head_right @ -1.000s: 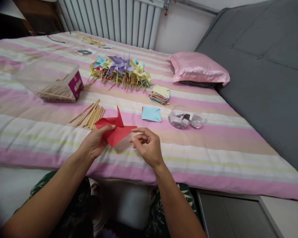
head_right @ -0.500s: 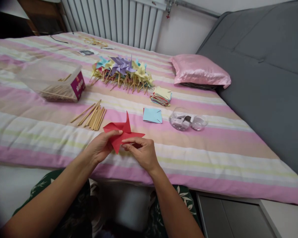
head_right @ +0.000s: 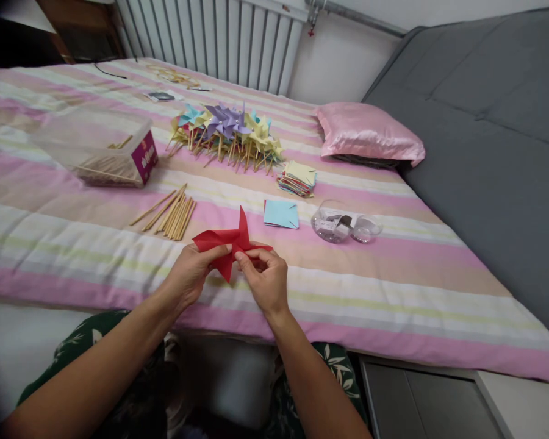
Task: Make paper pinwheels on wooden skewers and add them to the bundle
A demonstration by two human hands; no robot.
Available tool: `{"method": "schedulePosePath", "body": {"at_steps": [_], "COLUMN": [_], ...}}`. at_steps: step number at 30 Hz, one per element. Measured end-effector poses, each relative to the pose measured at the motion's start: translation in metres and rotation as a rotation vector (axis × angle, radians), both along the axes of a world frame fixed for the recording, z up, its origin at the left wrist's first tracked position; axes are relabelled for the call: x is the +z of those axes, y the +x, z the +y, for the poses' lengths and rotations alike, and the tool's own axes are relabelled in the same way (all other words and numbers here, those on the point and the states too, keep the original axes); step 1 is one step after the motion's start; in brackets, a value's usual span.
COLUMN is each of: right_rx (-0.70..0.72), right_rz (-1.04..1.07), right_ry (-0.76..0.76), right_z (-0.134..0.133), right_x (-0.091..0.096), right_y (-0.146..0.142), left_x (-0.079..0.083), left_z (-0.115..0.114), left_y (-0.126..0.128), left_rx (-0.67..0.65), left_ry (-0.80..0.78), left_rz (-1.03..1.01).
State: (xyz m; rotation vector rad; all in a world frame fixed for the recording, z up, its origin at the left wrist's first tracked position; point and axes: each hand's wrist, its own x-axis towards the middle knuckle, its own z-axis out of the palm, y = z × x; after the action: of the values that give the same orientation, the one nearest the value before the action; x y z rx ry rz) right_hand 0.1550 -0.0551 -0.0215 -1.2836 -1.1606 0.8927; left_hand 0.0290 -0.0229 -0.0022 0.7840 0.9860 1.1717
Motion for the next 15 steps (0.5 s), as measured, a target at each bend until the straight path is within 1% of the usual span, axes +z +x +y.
{"method": "schedulePosePath", "body": {"at_steps": [6, 10, 15], "right_rx": [-0.072, -0.090, -0.094], "right_rz": [0.043, 0.031, -0.011], "right_ry": [-0.003, 0.009, 0.038], "right_z": [-0.0002, 0.0008, 0.0025], "right_x": [-0.0002, -0.0008, -0.0044], "right_y": [-0.0004, 0.0008, 0.0039], "left_x": [-0.0008, -0.0021, -0.0043], "left_z": [-0.0008, -0.0008, -0.0015], "left_y": [0.0022, 0.0034, 0.0042], "left_rx": [-0.002, -0.023, -0.018], "left_ry": [0.007, 0.036, 0.093], "left_rz": [0.019, 0.033, 0.081]}}
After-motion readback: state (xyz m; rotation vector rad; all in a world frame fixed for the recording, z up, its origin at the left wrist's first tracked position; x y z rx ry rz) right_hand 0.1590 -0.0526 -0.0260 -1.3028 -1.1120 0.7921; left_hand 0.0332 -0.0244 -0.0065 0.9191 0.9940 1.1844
